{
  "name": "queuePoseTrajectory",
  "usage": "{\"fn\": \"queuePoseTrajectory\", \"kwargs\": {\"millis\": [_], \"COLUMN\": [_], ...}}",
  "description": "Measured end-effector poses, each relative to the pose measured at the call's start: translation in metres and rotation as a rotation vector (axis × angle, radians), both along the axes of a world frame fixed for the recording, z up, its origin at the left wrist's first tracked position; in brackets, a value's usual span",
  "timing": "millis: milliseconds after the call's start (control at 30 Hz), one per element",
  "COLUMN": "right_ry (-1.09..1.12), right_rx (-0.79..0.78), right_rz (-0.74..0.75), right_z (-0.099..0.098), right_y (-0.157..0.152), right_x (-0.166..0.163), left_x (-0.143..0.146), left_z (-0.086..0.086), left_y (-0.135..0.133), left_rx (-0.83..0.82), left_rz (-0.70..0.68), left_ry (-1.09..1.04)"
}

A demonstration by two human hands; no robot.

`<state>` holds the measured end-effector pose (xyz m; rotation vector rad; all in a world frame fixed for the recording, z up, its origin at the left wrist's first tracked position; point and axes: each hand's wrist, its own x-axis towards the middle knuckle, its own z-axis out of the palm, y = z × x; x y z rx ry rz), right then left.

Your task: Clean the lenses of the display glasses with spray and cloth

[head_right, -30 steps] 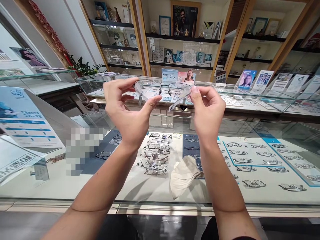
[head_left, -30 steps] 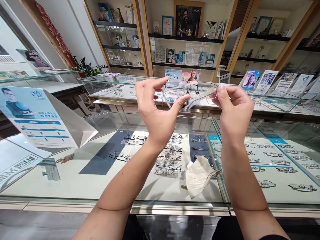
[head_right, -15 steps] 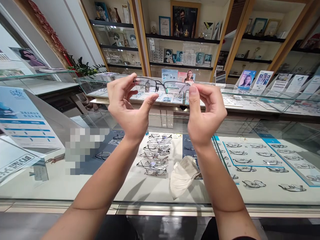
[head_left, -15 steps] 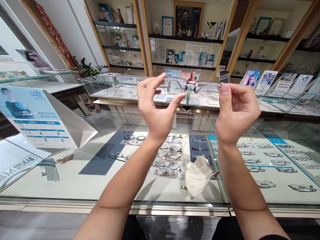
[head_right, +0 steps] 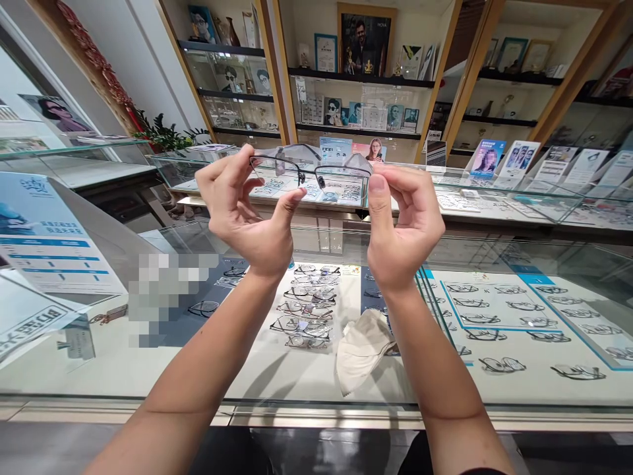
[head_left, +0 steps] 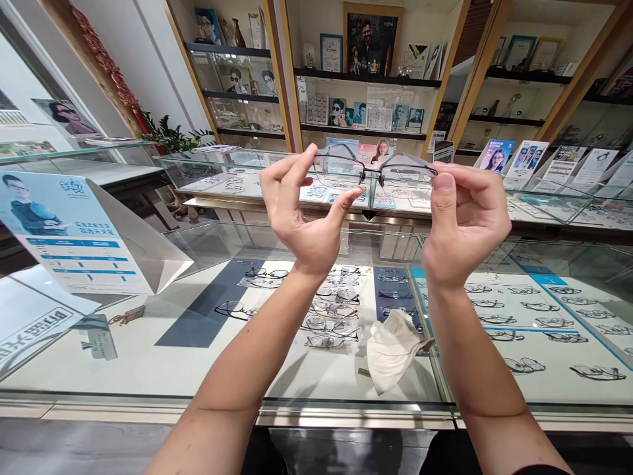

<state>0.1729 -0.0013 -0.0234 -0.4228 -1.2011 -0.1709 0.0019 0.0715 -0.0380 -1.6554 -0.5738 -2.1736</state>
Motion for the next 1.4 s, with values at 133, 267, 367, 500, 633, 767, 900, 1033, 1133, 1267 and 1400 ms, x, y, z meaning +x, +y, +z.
{"fn": "queuePoseTrajectory", "kwargs": {"millis": [133,267,367,500,633,767,900,1033,1133,1267,1400], "right_ry": [-0.021,-0.022,-0.049,-0.053,-0.02,0.036,0.082,0.024,-0.011,-0.046,-0.057], "right_rx": [-0.097,0.012,-0.011,-0.131,-0.161,-0.213,-0.232,-0.244,-0.296,-0.341,-0.318], "right_rz": [-0.05,-0.029,0.018,0.098,0.178,0.285,0.321,0.26,0.166,0.049,-0.006], "right_z": [0.001,0.003,0.002,0.0,-0.001,0.0,0.0,-0.003,-0.006,-0.006,-0.003], "right_y": [-0.004,-0.005,-0.005,-0.001,0.003,0.006,0.007,0.011,0.015,0.016,0.013], "right_x": [-0.004,-0.006,-0.003,0.004,0.01,0.012,0.011,0.014,0.016,0.02,0.026], "left_x": [0.001,0.002,0.002,0.002,0.002,0.001,0.001,0.003,0.003,0.0,-0.005], "left_z": [0.001,0.001,-0.001,0.0,0.001,0.002,0.001,0.001,0.002,0.004,0.008], "left_y": [-0.001,0.0,0.002,0.001,-0.003,-0.005,-0.003,-0.003,-0.006,-0.007,-0.006], "left_rx": [0.06,0.016,-0.04,-0.019,-0.043,-0.088,-0.084,-0.084,-0.091,-0.094,-0.045], "left_rz": [0.036,-0.025,-0.055,-0.083,-0.082,-0.033,-0.058,-0.077,-0.143,-0.093,-0.089], "left_ry": [0.002,-0.007,-0.007,-0.027,-0.037,-0.031,-0.018,-0.005,0.017,0.025,0.064]}}
